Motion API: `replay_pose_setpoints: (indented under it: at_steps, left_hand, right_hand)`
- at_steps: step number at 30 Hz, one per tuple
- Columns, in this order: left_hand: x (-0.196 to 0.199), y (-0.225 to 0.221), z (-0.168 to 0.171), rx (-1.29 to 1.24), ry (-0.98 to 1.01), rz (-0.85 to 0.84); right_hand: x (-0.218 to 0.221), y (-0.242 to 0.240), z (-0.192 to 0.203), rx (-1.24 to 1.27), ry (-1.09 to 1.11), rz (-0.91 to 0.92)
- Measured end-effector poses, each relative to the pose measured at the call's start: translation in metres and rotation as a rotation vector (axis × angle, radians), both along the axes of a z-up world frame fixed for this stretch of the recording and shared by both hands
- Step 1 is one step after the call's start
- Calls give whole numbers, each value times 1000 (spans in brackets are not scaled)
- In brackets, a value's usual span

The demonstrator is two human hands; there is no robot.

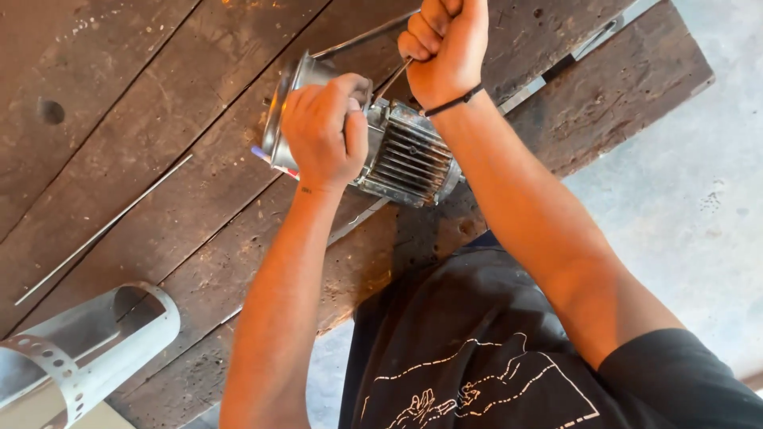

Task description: Disassembling an electric motor by removing bolts with a wrench and pulling off the metal housing on a workbench.

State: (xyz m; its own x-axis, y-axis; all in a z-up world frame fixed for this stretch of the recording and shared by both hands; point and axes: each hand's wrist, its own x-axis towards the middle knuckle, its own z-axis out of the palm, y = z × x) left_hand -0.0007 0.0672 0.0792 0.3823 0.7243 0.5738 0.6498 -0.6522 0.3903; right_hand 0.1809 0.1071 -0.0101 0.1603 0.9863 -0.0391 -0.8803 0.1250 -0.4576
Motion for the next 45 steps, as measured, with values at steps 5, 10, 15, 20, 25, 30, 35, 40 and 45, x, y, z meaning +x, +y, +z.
replay_pose_setpoints:
  at_steps: [5, 10, 15, 20, 25, 30, 35, 40, 45]
  left_hand:
    - [-2, -1, -3, 2, 10, -3]
    - [-1, 0, -3, 21, 7, 9]
    - [-8, 5, -13, 110, -143, -46]
    - [-7, 6, -14, 35, -256, -62]
    - [-4, -2, -2, -69, -215, -45]
    - [-5, -2, -6, -20, -118, -16]
    - [-4, -1, -3, 7, -123, -31]
    - [-4, 0, -1, 2, -164, -54]
    - [-10, 1, 16, 100, -58, -87]
  right_hand:
    - [-6, 25, -1, -182, 127, 38]
    - [-13, 22, 13, -228, 183, 80]
    - [-42, -64, 98, 243, -251, -106]
    - [-37, -83, 91, 1040, -583, 29]
    - [-2, -29, 89, 171, -254, -46]
    - [-6, -2, 61, -215, -33, -86]
    - [0, 7, 17, -227, 52, 14]
    - [4, 11, 21, -257, 46, 32]
    - [2, 8, 28, -237, 110, 64]
